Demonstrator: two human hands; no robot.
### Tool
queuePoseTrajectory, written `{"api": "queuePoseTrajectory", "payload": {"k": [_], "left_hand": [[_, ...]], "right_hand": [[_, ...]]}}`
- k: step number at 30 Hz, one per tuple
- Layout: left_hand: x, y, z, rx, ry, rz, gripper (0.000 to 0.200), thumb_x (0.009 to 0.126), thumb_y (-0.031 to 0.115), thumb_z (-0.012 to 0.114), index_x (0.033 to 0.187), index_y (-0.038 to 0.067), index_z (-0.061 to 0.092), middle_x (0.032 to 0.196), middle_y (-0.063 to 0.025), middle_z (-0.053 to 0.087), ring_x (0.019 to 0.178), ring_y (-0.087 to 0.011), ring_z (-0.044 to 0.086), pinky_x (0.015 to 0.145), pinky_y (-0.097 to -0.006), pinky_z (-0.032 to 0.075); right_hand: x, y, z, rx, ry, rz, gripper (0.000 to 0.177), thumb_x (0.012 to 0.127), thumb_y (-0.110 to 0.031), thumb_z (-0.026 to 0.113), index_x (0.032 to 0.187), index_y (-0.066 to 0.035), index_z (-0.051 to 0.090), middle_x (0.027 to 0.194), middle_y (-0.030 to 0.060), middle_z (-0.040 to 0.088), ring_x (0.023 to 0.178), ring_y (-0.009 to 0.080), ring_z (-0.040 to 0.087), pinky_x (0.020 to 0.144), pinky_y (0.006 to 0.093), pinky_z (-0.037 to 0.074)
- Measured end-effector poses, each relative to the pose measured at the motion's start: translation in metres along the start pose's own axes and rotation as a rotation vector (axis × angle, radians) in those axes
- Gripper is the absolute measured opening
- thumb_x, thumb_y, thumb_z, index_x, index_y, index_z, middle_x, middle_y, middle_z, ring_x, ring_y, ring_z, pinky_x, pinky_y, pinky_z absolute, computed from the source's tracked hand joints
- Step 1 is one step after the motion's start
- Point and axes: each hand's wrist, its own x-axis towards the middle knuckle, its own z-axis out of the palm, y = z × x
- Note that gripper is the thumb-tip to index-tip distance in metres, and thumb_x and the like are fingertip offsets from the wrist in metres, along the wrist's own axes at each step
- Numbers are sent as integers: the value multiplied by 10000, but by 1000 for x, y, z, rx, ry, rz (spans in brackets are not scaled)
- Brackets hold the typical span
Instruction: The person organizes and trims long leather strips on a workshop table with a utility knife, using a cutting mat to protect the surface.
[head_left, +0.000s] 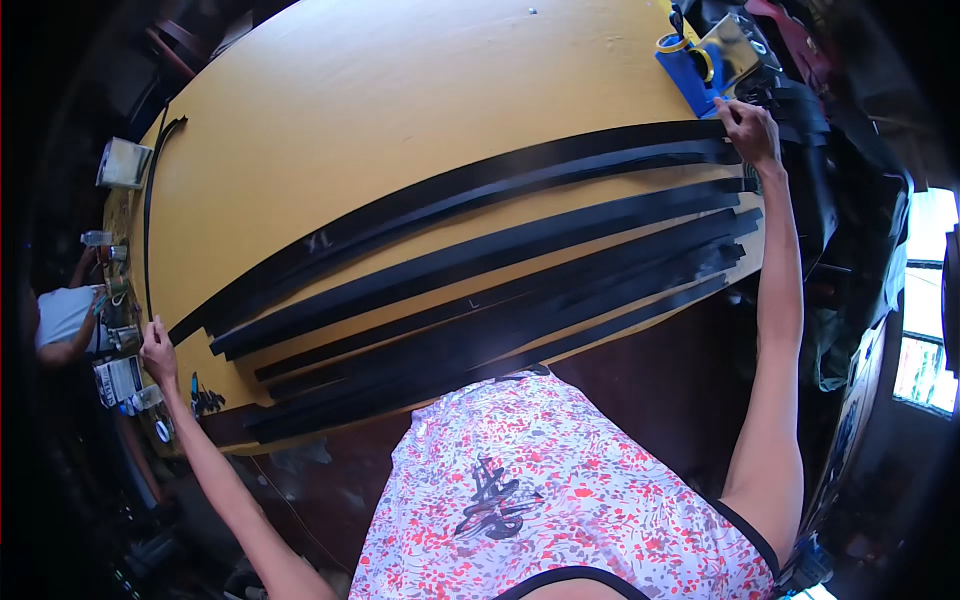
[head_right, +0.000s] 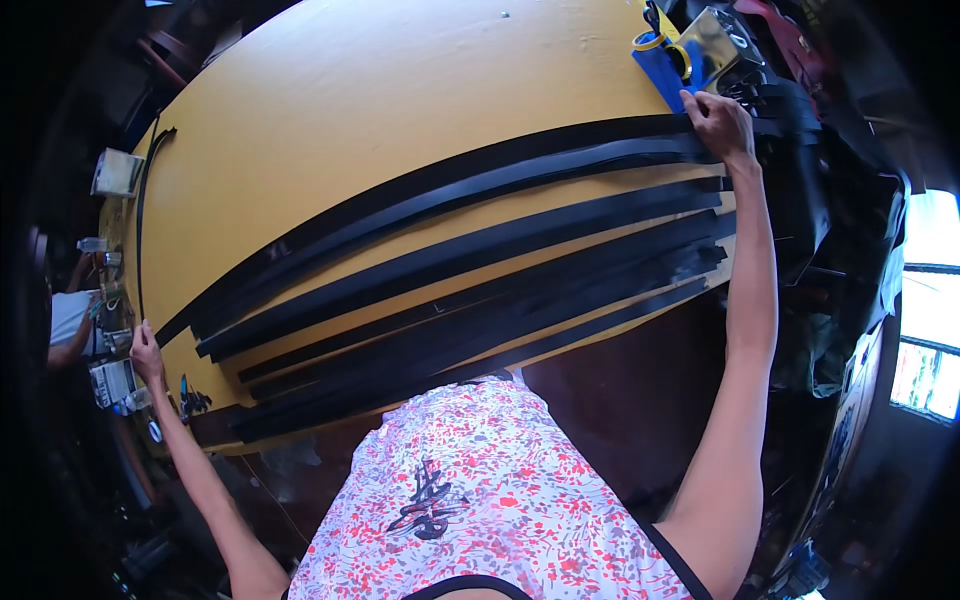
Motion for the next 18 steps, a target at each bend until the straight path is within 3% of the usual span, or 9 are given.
{"api": "queuePoseTrajectory", "payload": {"k": [3, 6, 7, 9, 11, 13, 15, 17, 18], "left_hand": [[16, 23, 30, 128, -82, 26, 310, 965, 360, 463, 919, 89, 608, 785, -203, 620, 765, -414, 613, 584, -482, 453], [18, 36, 77, 135, -208, 2, 328, 963, 365, 451, 954, 85, 622, 861, -197, 645, 832, -402, 615, 732, -469, 470], [10, 59, 82, 170, -172, 24, 319, 949, 347, 479, 999, 77, 640, 915, -168, 666, 887, -370, 623, 811, -438, 467], [3, 62, 93, 125, -249, 186, 274, 915, 281, 555, 1030, 55, 657, 1007, -129, 661, 977, -325, 611, 862, -395, 462], [-12, 80, 83, -53, -214, 165, 231, 901, 219, 587, 1015, 32, 660, 1009, -138, 656, 980, -320, 608, 864, -384, 467], [-39, 102, 57, -129, -144, 123, 187, 896, 149, 594, 1007, 14, 660, 970, -137, 658, 923, -289, 626, 823, -354, 481], [-82, 149, 17, -300, -236, -81, 156, 900, 113, 584, 987, 10, 662, 934, -129, 657, 851, -249, 636, 761, -331, 491], [-131, 167, -4, -369, -339, -17, 133, 893, 83, 587, 980, 18, 664, 906, -121, 655, 791, -225, 635, 717, -313, 492], [-157, 174, -11, -424, -409, -78, 125, 883, 81, 598, 969, 17, 663, 904, -123, 655, 808, -234, 640, 727, -318, 494]], "right_hand": [[14, 7, 50, -74, -136, -76, 392, 916, -378, 543, 714, -56, 642, 699, 158, 632, 684, 357, 620, 632, 423, 464], [9, 9, 103, -170, -247, -89, 418, 921, -376, 532, 688, -48, 646, 653, 142, 623, 687, 346, 624, 674, 404, 470], [9, 12, 116, -265, -382, -115, 381, 914, -383, 546, 768, -61, 688, 734, 134, 646, 756, 322, 639, 706, 382, 467], [0, 4, 126, -264, -315, -299, 334, 908, -360, 570, 862, -51, 689, 853, 135, 655, 826, 302, 644, 765, 372, 466], [-9, -30, 117, 60, -234, -243, 263, 910, -281, 585, 950, -34, 668, 929, 134, 651, 832, 273, 648, 781, 363, 480], [-31, -104, 76, 248, -234, -132, 160, 906, -161, 594, 954, -20, 651, 875, 117, 648, 795, 246, 647, 766, 341, 495], [-69, -174, 45, 489, -189, -166, 73, 869, -55, 620, 928, -20, 645, 846, 109, 645, 770, 221, 639, 717, 318, 499], [-115, -224, 40, 654, -290, -242, 92, 803, -8, 675, 886, -32, 642, 826, 95, 654, 739, 199, 632, 693, 288, 495], [-140, -245, 50, 728, -381, -263, 95, 790, -12, 685, 874, -33, 646, 810, 81, 650, 733, 199, 627, 682, 288, 491]]}}
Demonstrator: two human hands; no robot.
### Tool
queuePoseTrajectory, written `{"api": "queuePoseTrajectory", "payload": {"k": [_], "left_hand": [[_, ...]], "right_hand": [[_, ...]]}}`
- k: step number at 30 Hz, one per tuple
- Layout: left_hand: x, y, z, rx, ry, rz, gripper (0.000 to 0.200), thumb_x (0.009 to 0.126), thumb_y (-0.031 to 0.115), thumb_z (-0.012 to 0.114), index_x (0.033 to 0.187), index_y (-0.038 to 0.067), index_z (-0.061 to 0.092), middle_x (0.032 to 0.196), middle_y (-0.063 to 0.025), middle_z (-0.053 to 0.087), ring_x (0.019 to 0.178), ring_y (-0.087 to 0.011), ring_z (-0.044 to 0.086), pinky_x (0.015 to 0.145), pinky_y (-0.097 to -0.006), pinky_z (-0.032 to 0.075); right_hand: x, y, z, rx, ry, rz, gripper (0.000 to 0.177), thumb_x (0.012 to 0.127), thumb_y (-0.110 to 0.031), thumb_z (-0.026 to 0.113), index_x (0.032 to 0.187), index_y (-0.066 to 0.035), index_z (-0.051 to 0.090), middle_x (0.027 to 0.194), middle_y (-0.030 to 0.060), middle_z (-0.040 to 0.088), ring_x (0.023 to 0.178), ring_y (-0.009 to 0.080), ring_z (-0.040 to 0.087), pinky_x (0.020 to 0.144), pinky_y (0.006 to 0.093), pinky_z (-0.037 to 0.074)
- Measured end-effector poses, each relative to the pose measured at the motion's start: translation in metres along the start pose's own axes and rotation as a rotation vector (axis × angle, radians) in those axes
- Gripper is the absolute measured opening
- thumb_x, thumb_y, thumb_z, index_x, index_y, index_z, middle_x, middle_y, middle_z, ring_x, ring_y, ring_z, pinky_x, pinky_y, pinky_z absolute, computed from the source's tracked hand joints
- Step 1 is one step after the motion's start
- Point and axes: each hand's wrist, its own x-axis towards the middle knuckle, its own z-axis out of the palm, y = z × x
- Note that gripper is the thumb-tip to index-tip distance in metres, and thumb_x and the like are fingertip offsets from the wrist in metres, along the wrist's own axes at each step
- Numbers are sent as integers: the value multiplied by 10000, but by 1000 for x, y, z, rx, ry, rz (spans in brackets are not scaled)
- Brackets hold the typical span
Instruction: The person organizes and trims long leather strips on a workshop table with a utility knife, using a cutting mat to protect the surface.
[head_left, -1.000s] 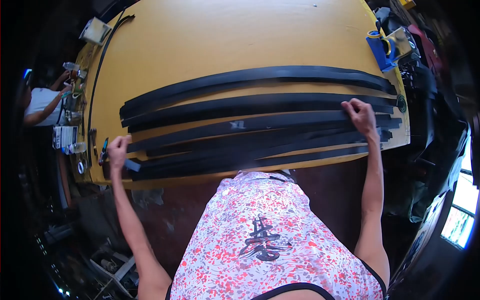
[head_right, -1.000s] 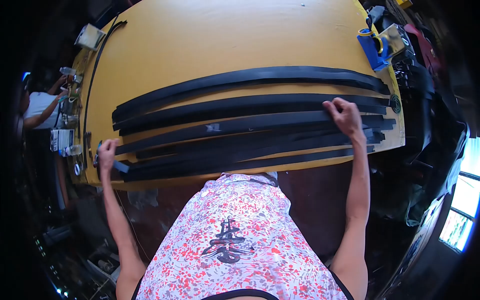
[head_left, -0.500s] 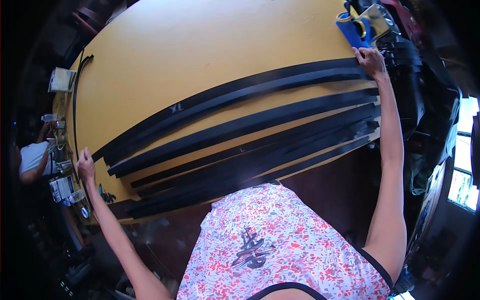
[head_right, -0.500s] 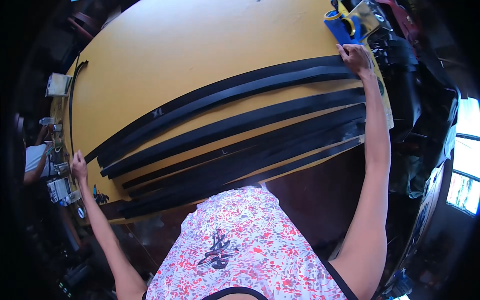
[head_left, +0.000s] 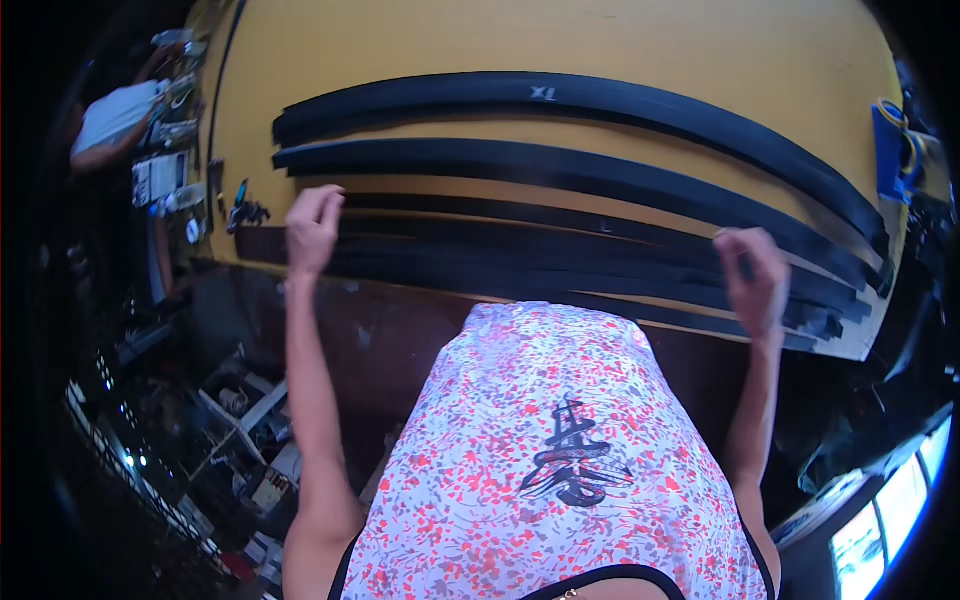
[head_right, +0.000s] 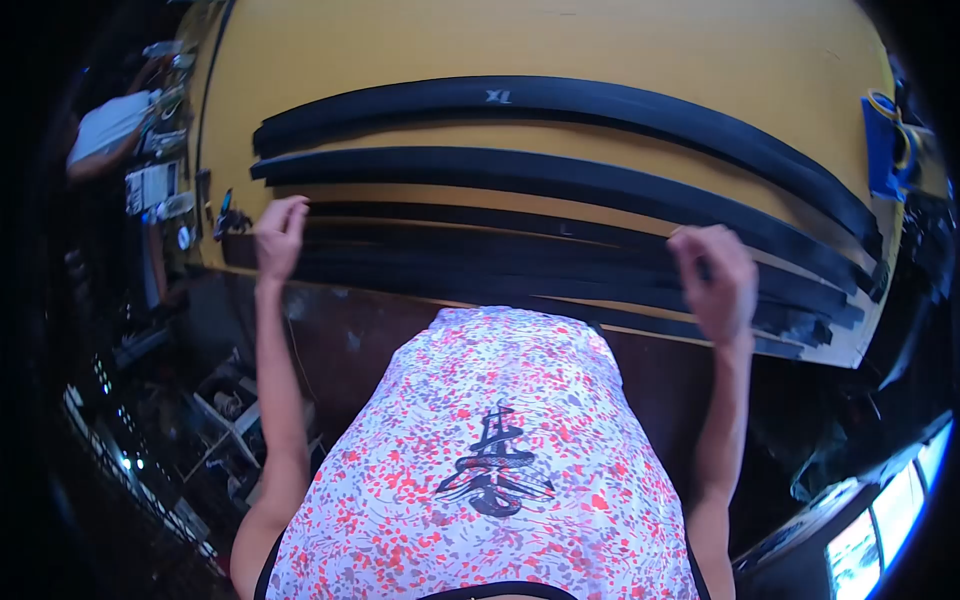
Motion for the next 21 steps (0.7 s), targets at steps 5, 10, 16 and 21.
{"api": "queuePoseTrajectory", "payload": {"k": [5, 10, 16, 21], "left_hand": [[-99, -64, 21, 115, -36, -47, 210, 822, 51, 638, 1029, 22, 654, 986, -140, 646, 968, -300, 616, 847, -358, 480], [-142, -150, 23, 123, 105, -239, 321, 795, 43, 640, 1116, 48, 630, 1123, -153, 587, 1057, -327, 562, 926, -377, 451], [-156, -226, 19, 53, 257, -370, 431, 775, 69, 681, 1195, 81, 588, 1172, -137, 552, 1002, -304, 564, 893, -381, 464], [-154, -279, 20, -263, 352, -523, 504, 740, 93, 727, 1217, 60, 568, 1065, -119, 551, 819, -185, 588, 787, -326, 506]], "right_hand": [[-48, -33, 127, 66, -236, -83, 133, 739, -112, 739, 836, -65, 662, 781, 64, 597, 712, 237, 571, 646, 339, 465], [-52, -64, 169, -5, -350, -157, 256, 692, -123, 765, 917, -81, 651, 881, 70, 580, 800, 252, 568, 690, 352, 465], [-55, -75, 184, -177, -377, -64, 388, 632, -65, 788, 967, -87, 593, 932, 86, 553, 889, 287, 568, 767, 382, 466], [-54, -96, 192, -290, -411, 33, 390, 644, -40, 775, 982, -83, 586, 952, 94, 545, 914, 299, 569, 785, 390, 461]]}}
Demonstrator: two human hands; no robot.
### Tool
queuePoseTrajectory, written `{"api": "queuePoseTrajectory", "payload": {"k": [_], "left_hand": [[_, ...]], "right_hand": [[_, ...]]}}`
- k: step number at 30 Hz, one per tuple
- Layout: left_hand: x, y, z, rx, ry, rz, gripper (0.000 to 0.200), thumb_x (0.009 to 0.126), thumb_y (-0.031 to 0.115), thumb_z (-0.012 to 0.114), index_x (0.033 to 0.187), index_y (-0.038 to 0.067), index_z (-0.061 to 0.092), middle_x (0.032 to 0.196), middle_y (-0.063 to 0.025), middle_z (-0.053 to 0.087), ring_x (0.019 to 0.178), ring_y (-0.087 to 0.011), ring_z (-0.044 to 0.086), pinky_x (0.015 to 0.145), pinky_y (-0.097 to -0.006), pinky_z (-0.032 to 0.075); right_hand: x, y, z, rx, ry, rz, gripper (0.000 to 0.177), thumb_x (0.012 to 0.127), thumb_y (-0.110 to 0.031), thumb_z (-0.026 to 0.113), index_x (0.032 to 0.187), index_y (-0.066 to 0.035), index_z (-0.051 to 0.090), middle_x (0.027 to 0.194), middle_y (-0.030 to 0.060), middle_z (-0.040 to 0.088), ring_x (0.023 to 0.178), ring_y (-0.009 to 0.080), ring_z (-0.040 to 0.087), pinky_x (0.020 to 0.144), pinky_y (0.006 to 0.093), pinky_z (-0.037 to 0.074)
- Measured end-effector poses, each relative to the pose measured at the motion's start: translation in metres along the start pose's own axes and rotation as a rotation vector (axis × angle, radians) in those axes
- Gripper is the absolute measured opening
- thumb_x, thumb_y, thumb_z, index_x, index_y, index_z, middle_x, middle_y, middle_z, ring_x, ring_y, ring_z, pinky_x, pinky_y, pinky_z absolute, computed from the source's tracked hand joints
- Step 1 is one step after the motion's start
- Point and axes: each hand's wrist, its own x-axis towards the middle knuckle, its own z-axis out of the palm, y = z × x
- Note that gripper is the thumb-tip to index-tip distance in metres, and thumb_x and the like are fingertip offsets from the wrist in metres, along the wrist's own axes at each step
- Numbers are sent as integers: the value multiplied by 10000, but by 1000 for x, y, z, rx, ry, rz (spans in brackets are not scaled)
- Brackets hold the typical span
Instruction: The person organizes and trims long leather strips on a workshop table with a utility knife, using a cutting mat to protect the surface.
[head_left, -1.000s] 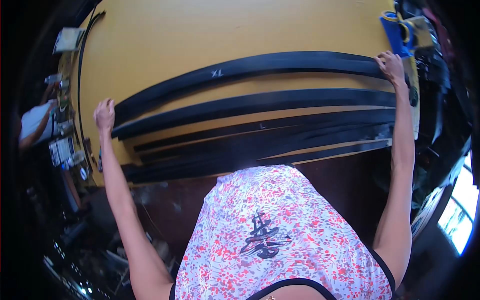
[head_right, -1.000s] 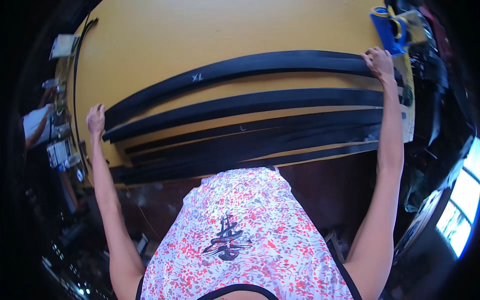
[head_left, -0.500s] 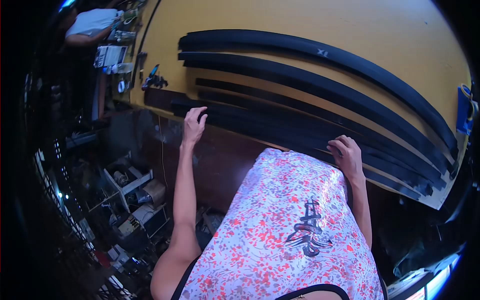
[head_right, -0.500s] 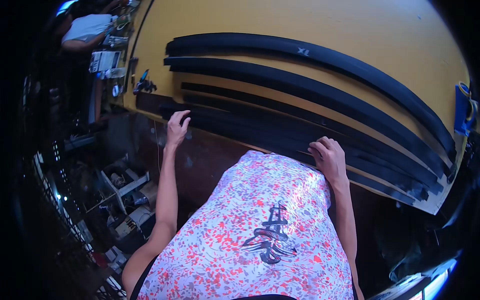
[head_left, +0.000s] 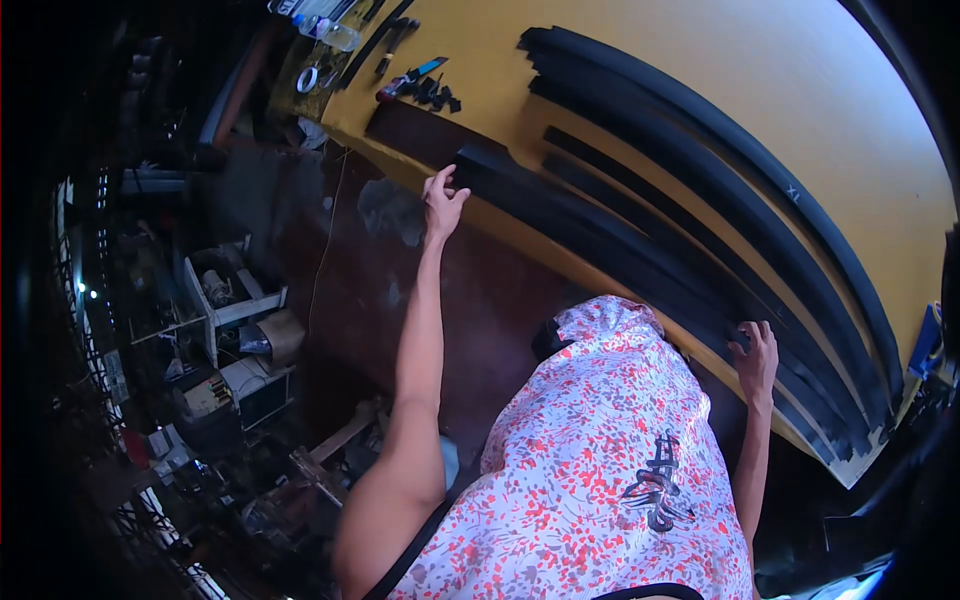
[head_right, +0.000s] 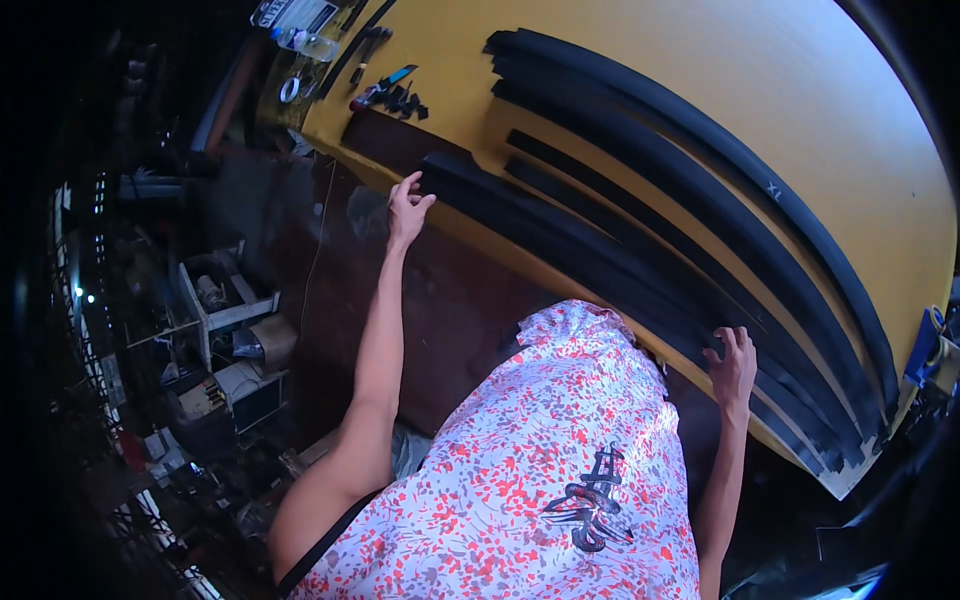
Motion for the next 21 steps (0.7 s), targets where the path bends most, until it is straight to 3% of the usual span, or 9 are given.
{"api": "queuePoseTrajectory", "payload": {"k": [3, 6, 8, 12, 15, 17, 18, 21], "left_hand": [[8, -3, -4, -3, -57, -17, 535, 703, 105, 765, 1202, 66, 578, 1024, -105, 531, 774, -150, 570, 764, -304, 508], [16, -11, -6, -31, -95, -46, 553, 661, 124, 803, 1169, 59, 596, 993, -94, 531, 754, -140, 560, 747, -300, 512], [24, -25, -2, -67, -116, 38, 502, 657, 135, 809, 1105, 30, 610, 961, -86, 537, 729, -144, 563, 726, -300, 516], [29, -19, -8, -110, -161, -20, 441, 656, 124, 807, 1044, 30, 619, 901, -69, 574, 728, -135, 573, 710, -292, 515], [32, -17, -12, -223, -210, -41, 378, 674, 98, 792, 1004, 35, 618, 841, -52, 613, 688, -119, 581, 654, -273, 507], [28, 3, -27, -475, -331, -234, 344, 722, 72, 756, 1038, 43, 621, 784, -29, 629, 639, -88, 572, 586, -238, 482], [28, 12, -34, -479, -331, -234, 344, 722, 72, 756, 1038, 43, 621, 784, -29, 629, 639, -88, 572, 586, -238, 482], [33, 32, -51, -530, -463, -238, 247, 839, 72, 672, 1080, 37, 637, 763, 5, 619, 620, -39, 554, 559, -181, 444]], "right_hand": [[9, -25, 1, -94, 9, 29, 368, 670, -16, 752, 992, -74, 585, 960, 102, 546, 935, 303, 567, 794, 398, 458], [33, -81, 14, 20, 104, -70, 348, 706, -15, 728, 1027, -68, 607, 1044, 111, 563, 968, 309, 563, 837, 395, 458], [53, -116, 34, 51, 147, -167, 337, 718, -24, 724, 1035, -71, 618, 1073, 109, 567, 980, 305, 563, 850, 391, 459], [83, -164, 75, 84, 157, -330, 358, 724, -72, 735, 1062, -77, 620, 1073, 99, 564, 952, 279, 548, 837, 381, 439], [95, -183, 94, 67, 182, -379, 426, 733, -134, 738, 1130, -97, 588, 1081, 95, 549, 949, 268, 535, 843, 380, 420], [98, -190, 98, 54, 187, -390, 442, 734, -146, 738, 1144, -100, 580, 1087, 96, 544, 955, 267, 530, 847, 380, 417], [100, -192, 100, 49, 190, -383, 448, 732, -153, 741, 1147, -98, 579, 1096, 98, 539, 967, 269, 524, 850, 383, 415], [103, -194, 101, 50, 202, -382, 454, 727, -164, 747, 1143, -95, 577, 1106, 103, 530, 987, 275, 515, 855, 389, 412]]}}
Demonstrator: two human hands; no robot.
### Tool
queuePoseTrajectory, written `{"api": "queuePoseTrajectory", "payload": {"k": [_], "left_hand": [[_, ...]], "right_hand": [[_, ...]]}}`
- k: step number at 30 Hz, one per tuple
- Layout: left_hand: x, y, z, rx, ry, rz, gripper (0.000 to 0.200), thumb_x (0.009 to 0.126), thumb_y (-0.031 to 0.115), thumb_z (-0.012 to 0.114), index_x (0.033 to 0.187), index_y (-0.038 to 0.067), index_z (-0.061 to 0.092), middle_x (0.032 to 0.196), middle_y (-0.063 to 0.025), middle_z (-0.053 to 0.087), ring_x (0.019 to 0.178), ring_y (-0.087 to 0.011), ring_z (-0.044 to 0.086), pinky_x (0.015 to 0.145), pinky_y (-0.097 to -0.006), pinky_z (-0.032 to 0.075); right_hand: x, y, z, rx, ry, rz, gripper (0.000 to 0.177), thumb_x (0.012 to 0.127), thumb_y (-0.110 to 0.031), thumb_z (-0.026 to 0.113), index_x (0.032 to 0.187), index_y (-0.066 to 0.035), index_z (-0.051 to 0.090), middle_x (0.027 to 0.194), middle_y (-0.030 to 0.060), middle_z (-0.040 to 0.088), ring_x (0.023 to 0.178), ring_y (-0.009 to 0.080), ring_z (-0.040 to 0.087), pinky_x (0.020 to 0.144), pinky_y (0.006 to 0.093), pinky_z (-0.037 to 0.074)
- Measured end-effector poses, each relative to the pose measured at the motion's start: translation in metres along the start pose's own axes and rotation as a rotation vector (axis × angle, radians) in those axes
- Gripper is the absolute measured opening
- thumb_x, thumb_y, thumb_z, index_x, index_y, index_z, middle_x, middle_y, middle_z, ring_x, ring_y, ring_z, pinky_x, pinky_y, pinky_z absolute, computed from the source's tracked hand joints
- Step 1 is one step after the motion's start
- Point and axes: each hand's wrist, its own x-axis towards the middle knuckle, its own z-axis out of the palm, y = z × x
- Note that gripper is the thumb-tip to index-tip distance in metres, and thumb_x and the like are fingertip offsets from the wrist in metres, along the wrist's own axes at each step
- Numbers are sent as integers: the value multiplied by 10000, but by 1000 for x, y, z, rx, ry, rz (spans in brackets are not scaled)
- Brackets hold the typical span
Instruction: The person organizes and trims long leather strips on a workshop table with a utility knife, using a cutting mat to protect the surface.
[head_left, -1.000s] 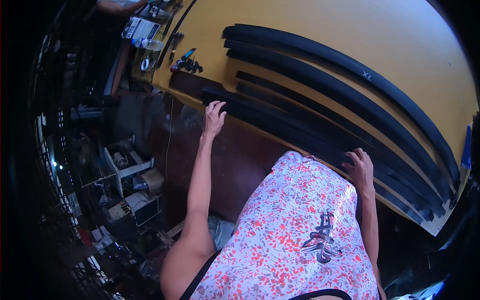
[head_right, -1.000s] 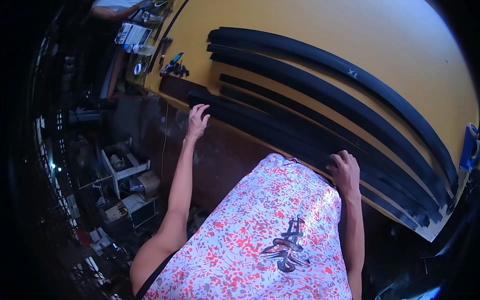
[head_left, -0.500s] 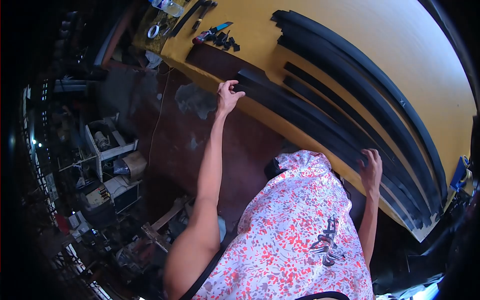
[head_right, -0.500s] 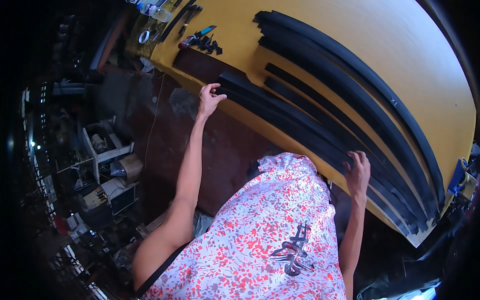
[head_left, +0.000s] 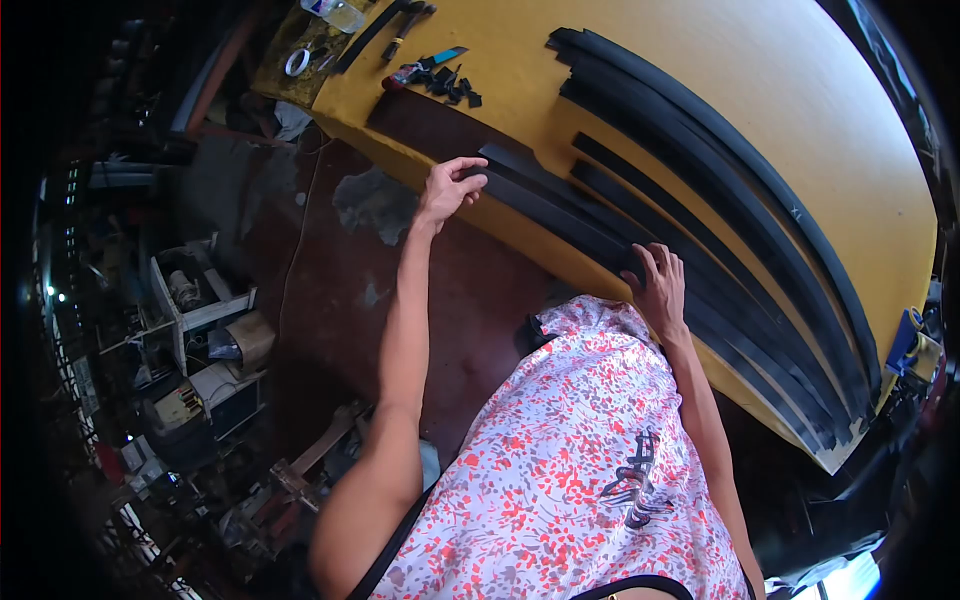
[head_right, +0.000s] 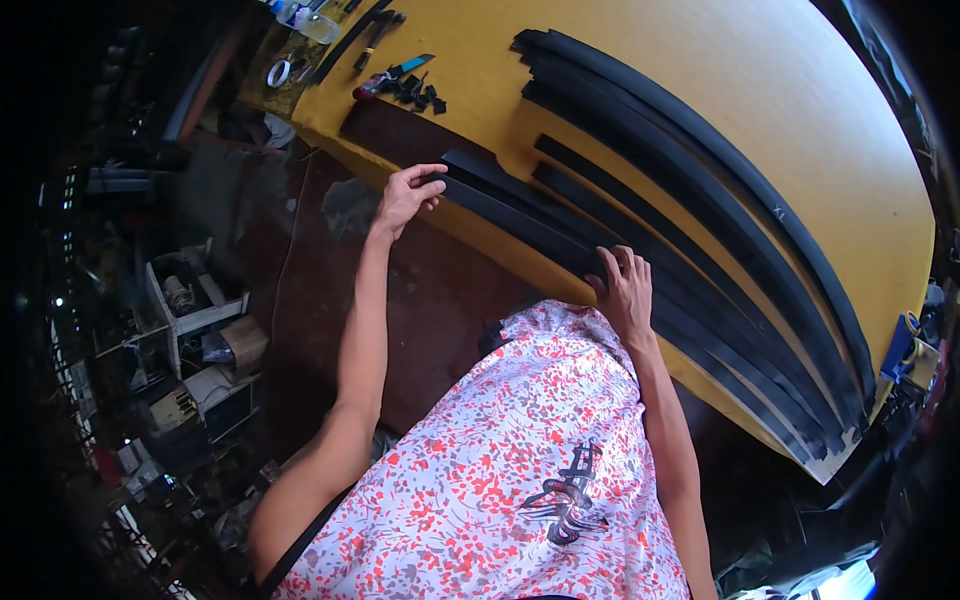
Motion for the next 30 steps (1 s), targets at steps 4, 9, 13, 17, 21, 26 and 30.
{"api": "queuePoseTrajectory", "payload": {"k": [4, 9, 13, 17, 21, 26, 30], "left_hand": [[-8, 39, 2, -23, -56, 24, 180, 849, 93, 674, 1018, 34, 651, 724, 5, 614, 612, -42, 564, 559, -184, 450], [-7, 58, 0, 46, -81, 16, 176, 852, 114, 682, 1002, 33, 638, 715, 7, 597, 590, -49, 552, 538, -187, 446], [6, 35, -9, 116, -114, 6, 171, 857, 108, 673, 997, 18, 631, 734, 7, 590, 619, -55, 560, 548, -188, 445], [-6, 47, -8, 19, -160, -16, 154, 849, 81, 674, 985, 24, 627, 736, 8, 603, 617, -56, 567, 546, -185, 434], [-45, 106, -4, -182, -177, 114, 241, 849, 62, 669, 1081, 16, 622, 772, 13, 568, 593, -54, 514, 518, -184, 386], [-25, 114, -11, 53, -112, 191, 206, 860, 65, 659, 1057, 9, 634, 764, 6, 581, 604, -47, 509, 523, -188, 387], [4, 88, -5, 172, -176, 83, 162, 866, 68, 643, 1013, 2, 642, 770, 1, 582, 598, -59, 516, 514, -190, 379]], "right_hand": [[0, 4, -1, 29, -20, 18, 439, 716, -165, 757, 1109, -90, 576, 1099, 111, 526, 1008, 291, 508, 870, 398, 407], [3, 1, -8, 65, -5, 48, 416, 711, -153, 744, 1067, -51, 555, 1090, 131, 521, 1014, 306, 504, 886, 400, 405], [3, 2, -8, 75, -18, 91, 408, 727, -174, 722, 1061, -51, 523, 1018, 131, 543, 992, 301, 519, 904, 398, 399], [-3, 4, 0, 87, 23, 61, 442, 741, -197, 725, 1116, -66, 531, 994, 131, 533, 973, 298, 513, 887, 398, 405], [-3, -4, -8, 87, 5, 116, 529, 688, -241, 789, 1139, -76, 565, 1029, 141, 493, 950, 295, 488, 840, 397, 427], [-14, 10, -13, 94, 42, 141, 323, 661, -87, 740, 922, -72, 550, 884, 89, 584, 864, 282, 574, 819, 376, 456], [-23, 32, -38, 23, 97, 134, 291, 667, -53, 719, 909, -78, 558, 847, 104, 616, 798, 301, 626, 704, 391, 512]]}}
